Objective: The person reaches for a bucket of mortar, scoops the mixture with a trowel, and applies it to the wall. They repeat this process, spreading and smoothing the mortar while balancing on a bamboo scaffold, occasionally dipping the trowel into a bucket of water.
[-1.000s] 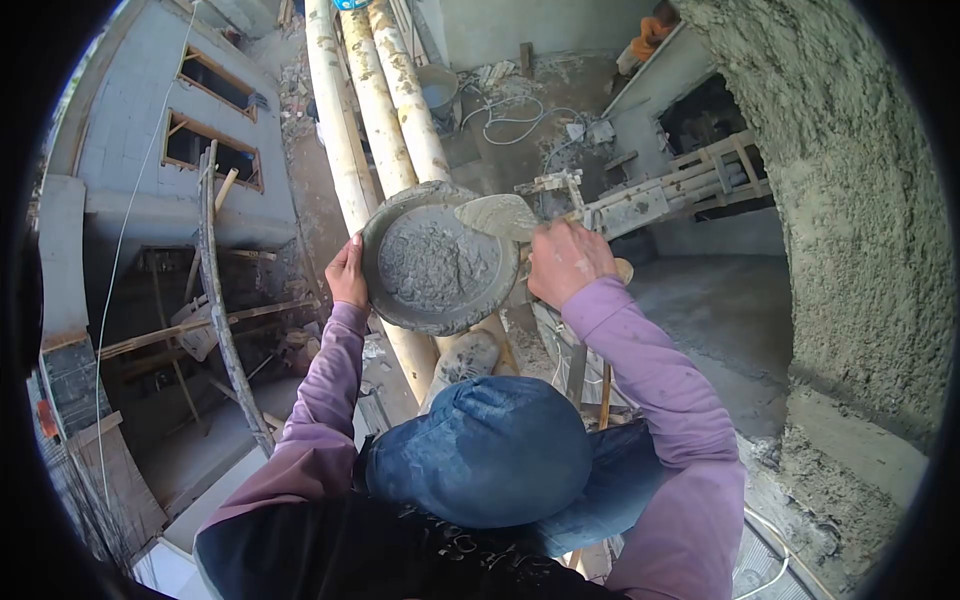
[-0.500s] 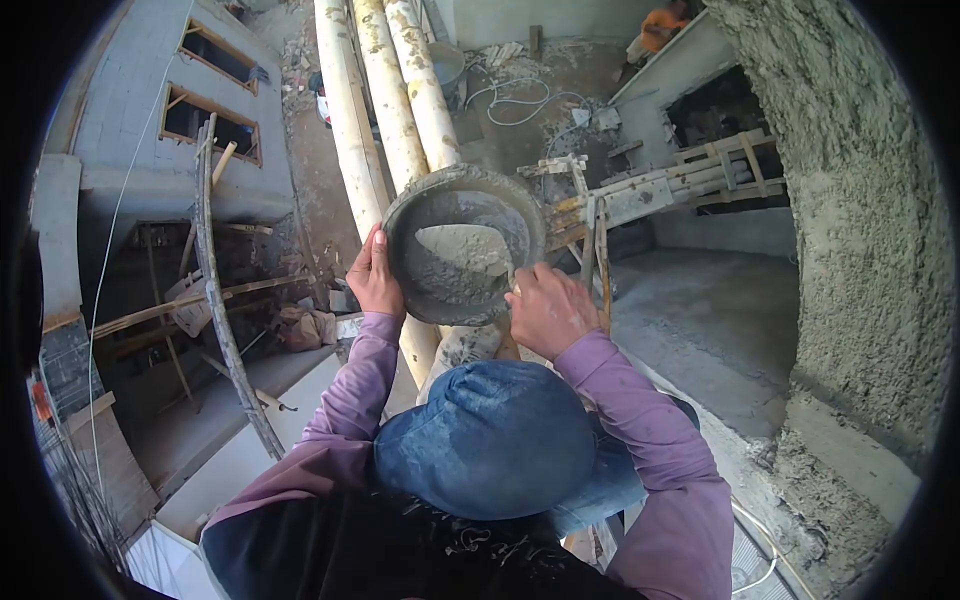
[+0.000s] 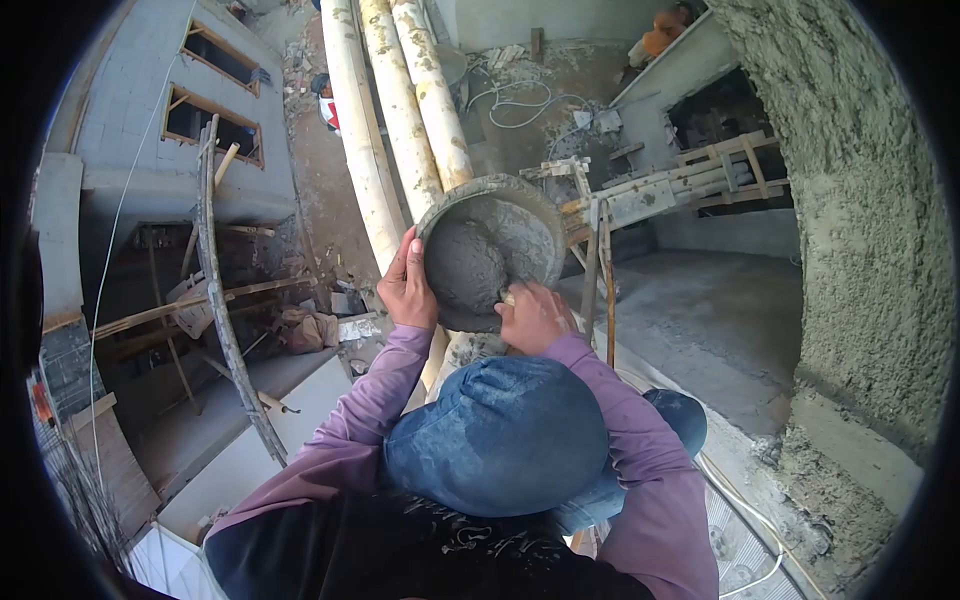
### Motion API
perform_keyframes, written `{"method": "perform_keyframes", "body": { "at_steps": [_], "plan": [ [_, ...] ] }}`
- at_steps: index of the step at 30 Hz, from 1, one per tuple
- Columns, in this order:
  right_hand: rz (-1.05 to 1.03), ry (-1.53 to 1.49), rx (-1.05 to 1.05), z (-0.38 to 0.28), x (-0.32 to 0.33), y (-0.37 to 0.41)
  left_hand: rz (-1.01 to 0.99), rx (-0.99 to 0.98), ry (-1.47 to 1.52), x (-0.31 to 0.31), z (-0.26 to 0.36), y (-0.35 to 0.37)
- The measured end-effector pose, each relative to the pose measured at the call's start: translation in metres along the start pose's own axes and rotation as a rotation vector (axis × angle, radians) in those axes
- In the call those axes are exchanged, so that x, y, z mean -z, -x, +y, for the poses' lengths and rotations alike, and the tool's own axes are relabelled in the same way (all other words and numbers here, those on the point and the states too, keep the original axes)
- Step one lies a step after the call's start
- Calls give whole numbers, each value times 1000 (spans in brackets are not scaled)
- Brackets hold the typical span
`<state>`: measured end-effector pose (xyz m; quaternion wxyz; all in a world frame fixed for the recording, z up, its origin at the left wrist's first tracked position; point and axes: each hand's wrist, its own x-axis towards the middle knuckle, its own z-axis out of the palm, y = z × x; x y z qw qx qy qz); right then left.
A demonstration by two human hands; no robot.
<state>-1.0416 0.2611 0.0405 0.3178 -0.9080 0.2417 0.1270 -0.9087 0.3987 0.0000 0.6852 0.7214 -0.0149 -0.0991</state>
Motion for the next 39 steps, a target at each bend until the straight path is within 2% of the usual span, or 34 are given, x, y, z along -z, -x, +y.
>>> {"method": "perform_keyframes", "body": {
  "at_steps": [2,5,7,10,11,14,16,19,22,26,29,31,33,34,36,38,39],
  "plan": [
    [-22,-79,-13,7,29,16,10,22,28,6,-3,-6],
    [46,-96,27,33,12,20,42,62,103,6,-2,-5],
    [68,-122,22,44,7,17,51,16,147,4,-5,-7],
    [123,-160,7,45,2,22,67,35,175,4,-8,-7],
    [152,-154,7,45,3,24,78,38,75,6,-5,-5],
    [189,-142,-68,46,26,26,106,-25,56,5,-10,-4],
    [294,-91,5,56,40,35,52,-30,46,7,-7,-3],
    [339,65,-29,39,102,61,40,6,141,7,-13,-5],
    [370,147,9,24,163,91,62,-11,57,5,-7,-4],
    [273,52,87,-25,257,131,71,-19,17,1,-3,-2],
    [103,-424,-156,-34,308,154,66,-19,30,-2,-2,0],
    [-65,-737,-147,5,333,152,64,-23,46,-5,-2,0],
    [-111,-838,-201,45,351,138,57,-24,47,-5,-2,0],
    [13,-714,-276,72,360,137,57,-28,53,-5,-3,1],
    [474,-343,-463,82,383,160,70,-42,53,-1,-7,-3],
    [676,-171,-318,61,416,228,84,-6,46,1,-2,0],
    [825,-72,-384,37,415,243,77,2,46,0,0,-2]
  ]
}}
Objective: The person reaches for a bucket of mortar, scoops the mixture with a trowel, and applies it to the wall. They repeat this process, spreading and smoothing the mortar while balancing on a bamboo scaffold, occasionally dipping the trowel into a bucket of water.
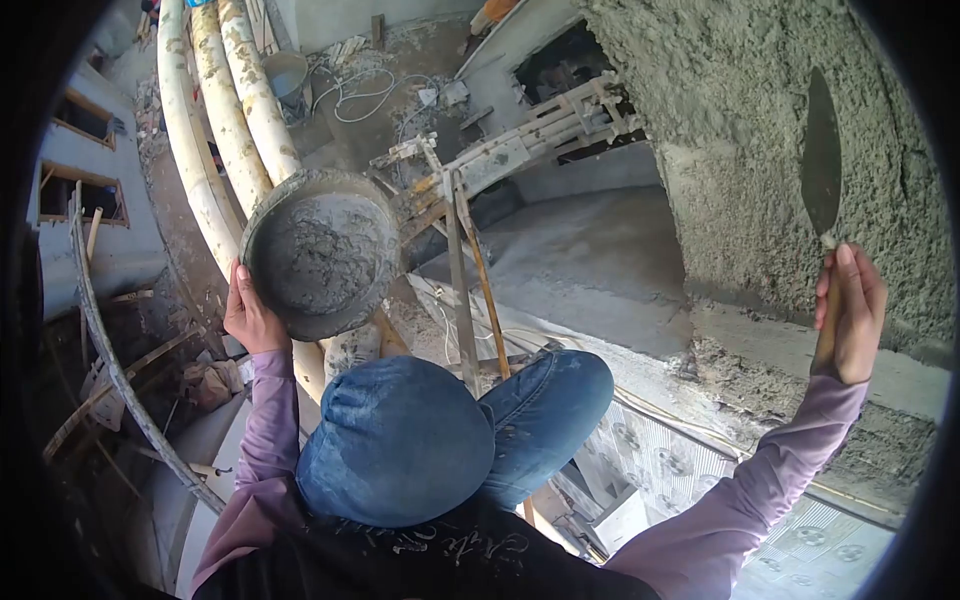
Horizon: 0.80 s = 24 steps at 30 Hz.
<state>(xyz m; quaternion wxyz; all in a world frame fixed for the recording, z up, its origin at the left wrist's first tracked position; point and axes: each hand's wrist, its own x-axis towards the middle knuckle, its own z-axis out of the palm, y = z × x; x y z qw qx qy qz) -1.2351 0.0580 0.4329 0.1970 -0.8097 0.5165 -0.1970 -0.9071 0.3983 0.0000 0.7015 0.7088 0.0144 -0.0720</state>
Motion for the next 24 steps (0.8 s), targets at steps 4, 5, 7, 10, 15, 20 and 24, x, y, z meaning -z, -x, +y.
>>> {"method": "perform_keyframes", "body": {
  "at_steps": [4,5,7,10,15,20,24],
  "plan": [
    [-50,454,68,-51,-49,23,8,-27,11,-5,0,2],
    [-212,599,217,-61,-81,24,-21,-9,60,-8,2,1],
    [-306,509,483,-54,-175,39,-51,32,120,-10,7,3],
    [-552,598,501,-29,-335,63,-24,-47,-17,-12,5,8],
    [-648,406,466,-17,-467,119,-45,-38,-15,-16,2,8],
    [-669,22,299,38,-436,137,-24,-10,27,-5,1,6],
    [-473,-93,375,34,-442,154,-20,-67,5,-10,0,7]
  ]
}}
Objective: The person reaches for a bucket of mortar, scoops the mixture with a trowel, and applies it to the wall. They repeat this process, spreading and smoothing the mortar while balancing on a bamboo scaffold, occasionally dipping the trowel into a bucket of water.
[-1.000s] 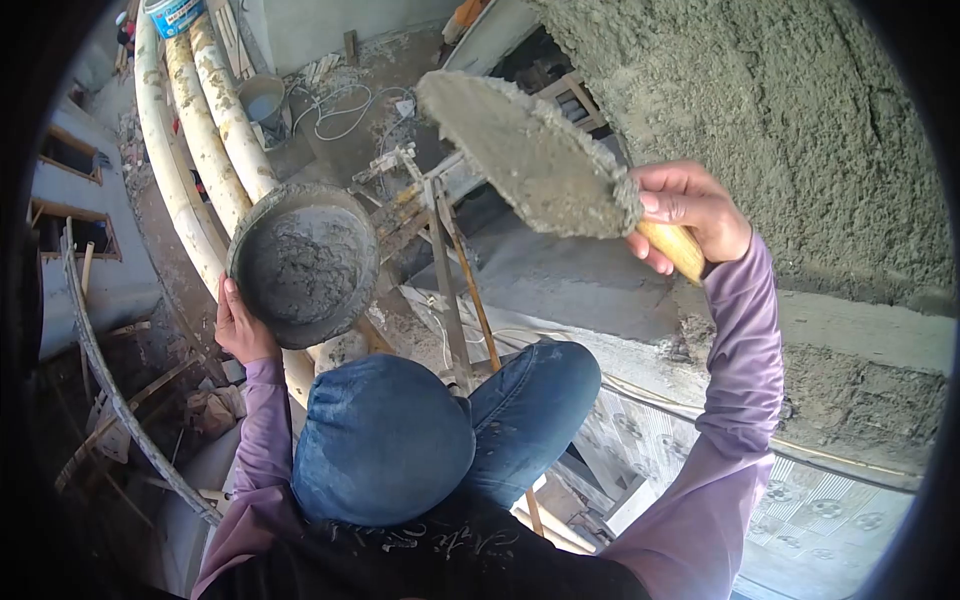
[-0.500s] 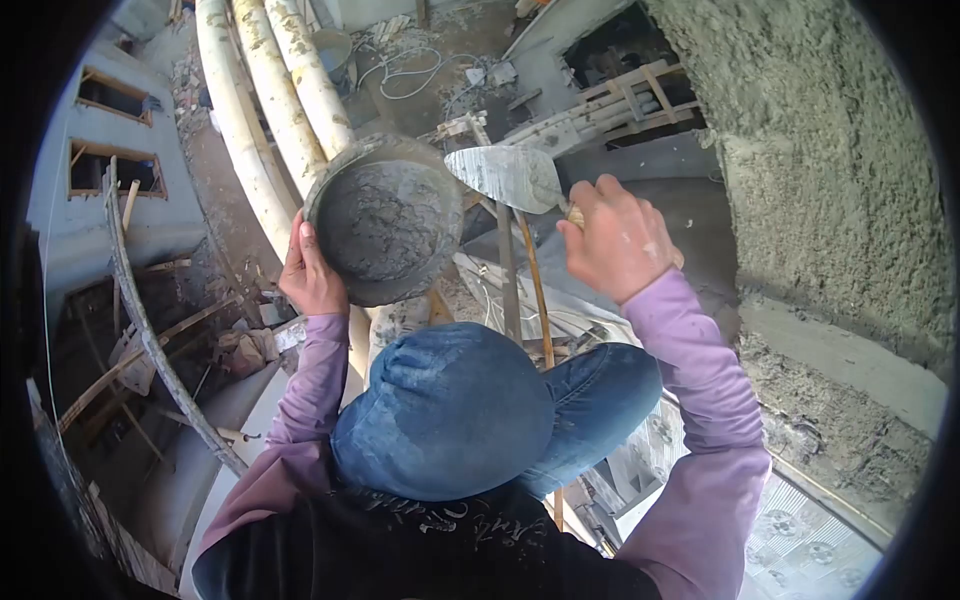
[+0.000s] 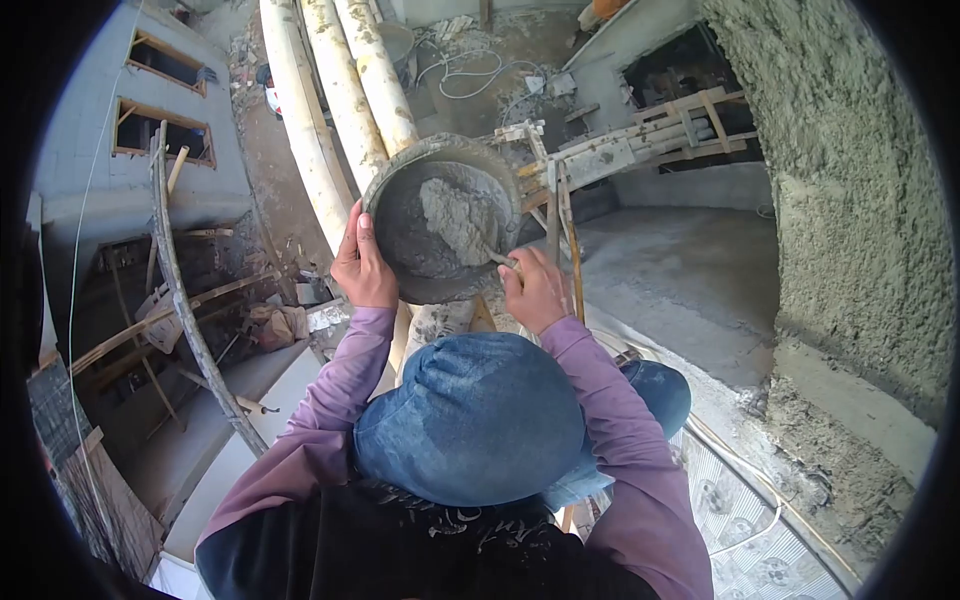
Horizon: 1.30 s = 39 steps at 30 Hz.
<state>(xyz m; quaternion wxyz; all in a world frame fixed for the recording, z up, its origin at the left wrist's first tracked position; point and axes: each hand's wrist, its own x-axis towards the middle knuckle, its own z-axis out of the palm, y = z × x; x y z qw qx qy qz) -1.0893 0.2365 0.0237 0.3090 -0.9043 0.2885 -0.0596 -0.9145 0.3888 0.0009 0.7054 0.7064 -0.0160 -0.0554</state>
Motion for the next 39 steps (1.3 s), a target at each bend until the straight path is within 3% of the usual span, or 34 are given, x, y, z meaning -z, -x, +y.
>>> {"method": "perform_keyframes", "body": {
  "at_steps": [8,13,17,19,20,21,23,24,25,26,27,28,29,30,32,34,35,39],
  "plan": [
    [74,20,-42,-9,50,5,-53,13,5,8,-6,2],
    [88,131,55,-50,176,31,-38,91,74,29,-16,-19],
    [-98,163,-29,-118,292,48,-25,160,187,41,-27,-31],
    [-159,-72,-19,-119,327,55,-24,154,192,41,-28,-32],
    [-216,-151,-73,-114,343,55,-17,146,176,42,-31,-31],
    [-241,-308,-295,-111,356,56,-10,136,161,42,-32,-32],
    [-344,-569,-348,-55,377,50,-21,139,174,39,-30,-32],
    [-310,-607,-473,-29,385,45,-22,141,181,37,-28,-31],
    [-170,-386,-532,-10,392,42,-28,144,191,35,-24,-30],
    [125,-133,-620,-2,399,48,-6,106,134,34,-23,-29],
    [322,125,-589,-17,416,62,-12,101,136,36,-27,-31],
    [395,130,-444,-23,446,92,-13,106,138,37,-30,-29],
    [522,186,-430,-49,455,110,12,108,144,37,-30,-26],
    [589,257,-389,-63,454,118,16,104,150,36,-29,-26],
    [408,483,-524,-92,427,98,-11,117,170,35,-26,-20],
    [135,737,-288,-97,369,61,-14,124,227,30,-25,-17],
    [140,658,-113,-89,327,45,-40,111,234,26,-16,-12],
    [-149,673,-19,-38,158,-26,11,-1,-3,13,-6,8]
  ]
}}
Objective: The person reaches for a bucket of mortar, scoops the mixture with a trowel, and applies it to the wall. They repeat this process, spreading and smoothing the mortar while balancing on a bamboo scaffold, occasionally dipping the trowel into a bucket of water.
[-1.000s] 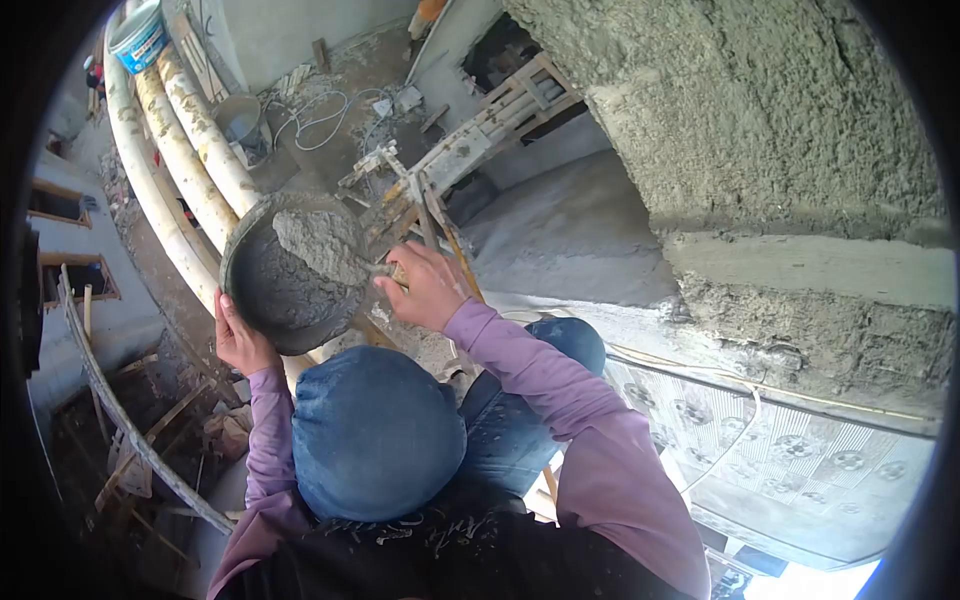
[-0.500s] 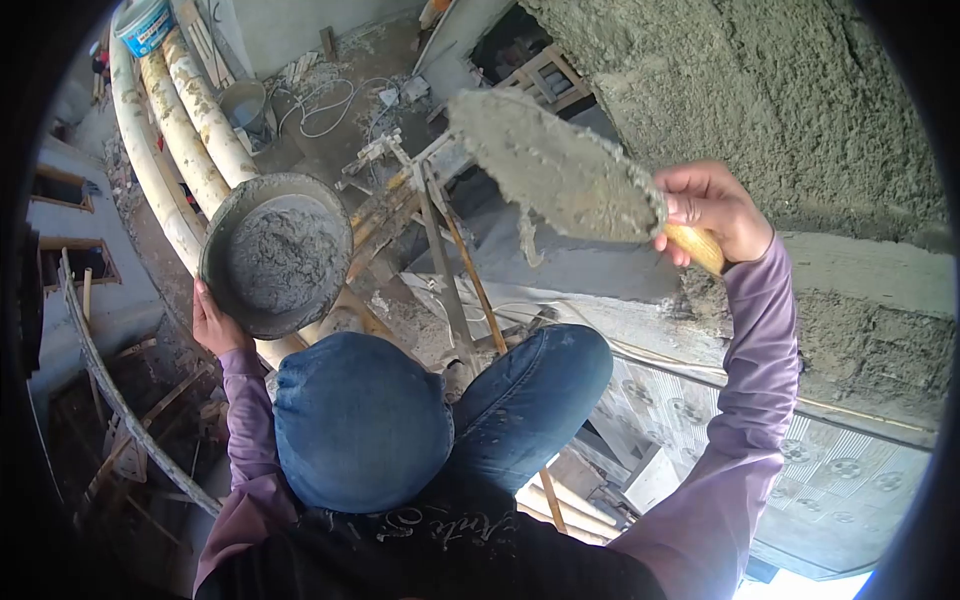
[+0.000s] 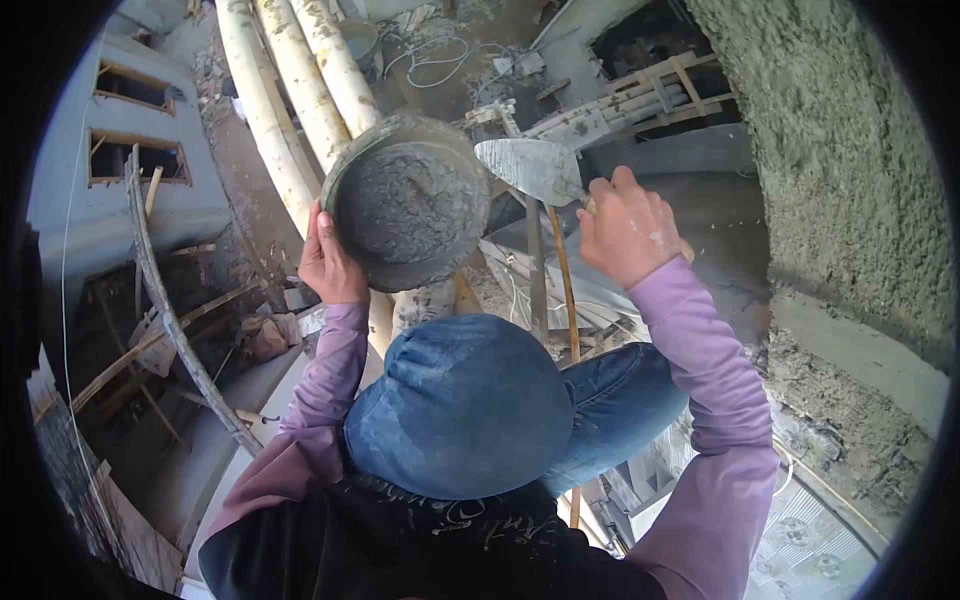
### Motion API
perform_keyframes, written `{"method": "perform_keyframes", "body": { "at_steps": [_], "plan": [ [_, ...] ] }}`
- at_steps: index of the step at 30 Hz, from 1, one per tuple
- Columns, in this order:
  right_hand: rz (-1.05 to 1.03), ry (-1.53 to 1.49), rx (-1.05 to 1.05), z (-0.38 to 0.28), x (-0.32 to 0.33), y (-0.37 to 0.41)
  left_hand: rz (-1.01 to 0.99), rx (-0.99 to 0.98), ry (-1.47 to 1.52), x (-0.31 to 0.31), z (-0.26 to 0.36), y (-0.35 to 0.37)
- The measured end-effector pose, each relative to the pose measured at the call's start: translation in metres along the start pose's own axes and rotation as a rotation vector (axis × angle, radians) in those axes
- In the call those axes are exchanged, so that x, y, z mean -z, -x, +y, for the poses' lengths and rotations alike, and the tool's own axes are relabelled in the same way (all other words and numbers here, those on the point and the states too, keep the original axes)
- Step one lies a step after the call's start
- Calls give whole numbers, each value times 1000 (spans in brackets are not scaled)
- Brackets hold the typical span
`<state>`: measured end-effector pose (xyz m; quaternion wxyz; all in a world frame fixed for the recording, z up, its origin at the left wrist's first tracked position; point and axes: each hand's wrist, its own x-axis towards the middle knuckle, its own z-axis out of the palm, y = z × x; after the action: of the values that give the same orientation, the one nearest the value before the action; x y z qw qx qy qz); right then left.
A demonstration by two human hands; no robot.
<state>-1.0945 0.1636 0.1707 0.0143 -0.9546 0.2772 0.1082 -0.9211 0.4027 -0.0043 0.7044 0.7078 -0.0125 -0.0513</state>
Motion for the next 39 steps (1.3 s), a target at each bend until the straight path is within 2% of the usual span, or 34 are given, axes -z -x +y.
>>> {"method": "perform_keyframes", "body": {
  "at_steps": [3,5,11,15,17,21,23,26,27,30,32,34,36,38,39],
  "plan": [
    [-53,35,122,-56,-133,-54,-58,-39,11,-10,2,8],
    [-223,-204,26,-95,-143,-52,-78,-69,4,-15,2,10],
    [-43,-630,-35,-62,-136,12,-64,2,-2,-4,5,-1],
    [35,-775,-22,-63,-151,14,-36,21,-25,-9,5,-4],
    [110,-806,0,-52,-122,25,-68,15,27,-2,0,-13],
    [207,-630,-4,-4,-21,68,-87,171,163,17,-12,-34],
    [178,-567,6,14,36,89,-60,227,164,24,-14,-43],
    [80,-527,-43,37,121,120,-77,200,173,34,-27,-46],
    [97,-573,-25,44,139,129,-86,189,172,34,-27,-46],
    [-168,-923,-203,74,177,146,-73,178,159,31,-26,-43],
    [-339,-1216,-304,122,168,150,-73,195,180,27,-24,-43],
    [-341,-1280,-465,171,150,140,-76,194,190,26,-24,-43],
    [87,-799,-761,185,155,149,-72,174,187,28,-28,-45],
    [347,-649,-621,173,207,199,-72,187,167,30,-20,-40],
    [520,-619,-658,163,220,214,-83,186,162,27,-17,-38]
  ]
}}
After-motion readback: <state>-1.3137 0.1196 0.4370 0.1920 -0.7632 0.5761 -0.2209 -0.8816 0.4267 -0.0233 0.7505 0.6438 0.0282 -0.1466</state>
